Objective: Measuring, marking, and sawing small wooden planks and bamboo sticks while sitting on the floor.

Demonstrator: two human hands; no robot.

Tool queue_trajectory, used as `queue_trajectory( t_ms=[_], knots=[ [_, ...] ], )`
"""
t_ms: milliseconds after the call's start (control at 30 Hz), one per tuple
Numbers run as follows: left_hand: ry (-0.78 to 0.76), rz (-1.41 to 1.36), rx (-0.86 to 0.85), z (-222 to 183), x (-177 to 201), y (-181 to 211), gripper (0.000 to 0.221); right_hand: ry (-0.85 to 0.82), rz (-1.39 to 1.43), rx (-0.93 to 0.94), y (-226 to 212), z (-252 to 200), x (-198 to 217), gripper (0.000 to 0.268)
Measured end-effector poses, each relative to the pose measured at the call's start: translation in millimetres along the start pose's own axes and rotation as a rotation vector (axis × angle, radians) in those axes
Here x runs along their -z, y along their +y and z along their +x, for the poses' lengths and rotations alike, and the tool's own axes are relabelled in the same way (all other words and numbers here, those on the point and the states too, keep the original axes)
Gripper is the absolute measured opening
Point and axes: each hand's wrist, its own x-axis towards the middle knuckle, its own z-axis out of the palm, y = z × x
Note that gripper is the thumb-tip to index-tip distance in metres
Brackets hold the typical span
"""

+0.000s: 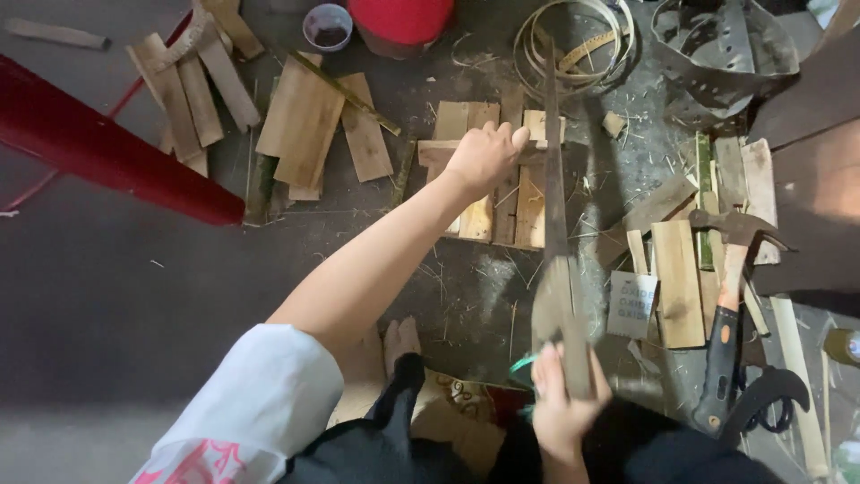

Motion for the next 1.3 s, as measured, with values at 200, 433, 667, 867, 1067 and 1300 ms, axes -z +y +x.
queue_trajectory(
  t_ms=[200,433,667,867,1067,1300],
  knots=[
    [-0.025,-0.018,0.015,0.7,1.9,1.0,0.035,-0.027,-0.025,-0.019,-6.8,0.0,0.4,0.025],
    [-0.057,-0.013,0.007,-1.0,18.0,1.2,0.032,-0.080,-0.485,0.595,47.0,-43.0,58.7,0.010],
    [0.006,-0.023,0.031,2.6,-0.3,2.0,0.021,-0.043,-0.107,0.022,5.9,27.3,-8.8,0.022],
    [-0.118,-0.065,0.052,2.4,6.9,1.4,0.026,-0.102,-0.767,0.980,12.5,-32.3,48.0,0.026],
    [-0.124,-0.107,0.125,12.5,12.6,-10.1,0.028,0.074,-0.269,-0.175,-21.0,-19.0,17.1,0.020],
    [-0.018,-0.055,0.035,6.4,-1.3,-24.0,0.037,-0.065,-0.364,0.591,22.9,-6.7,60.8,0.010]
  ],
)
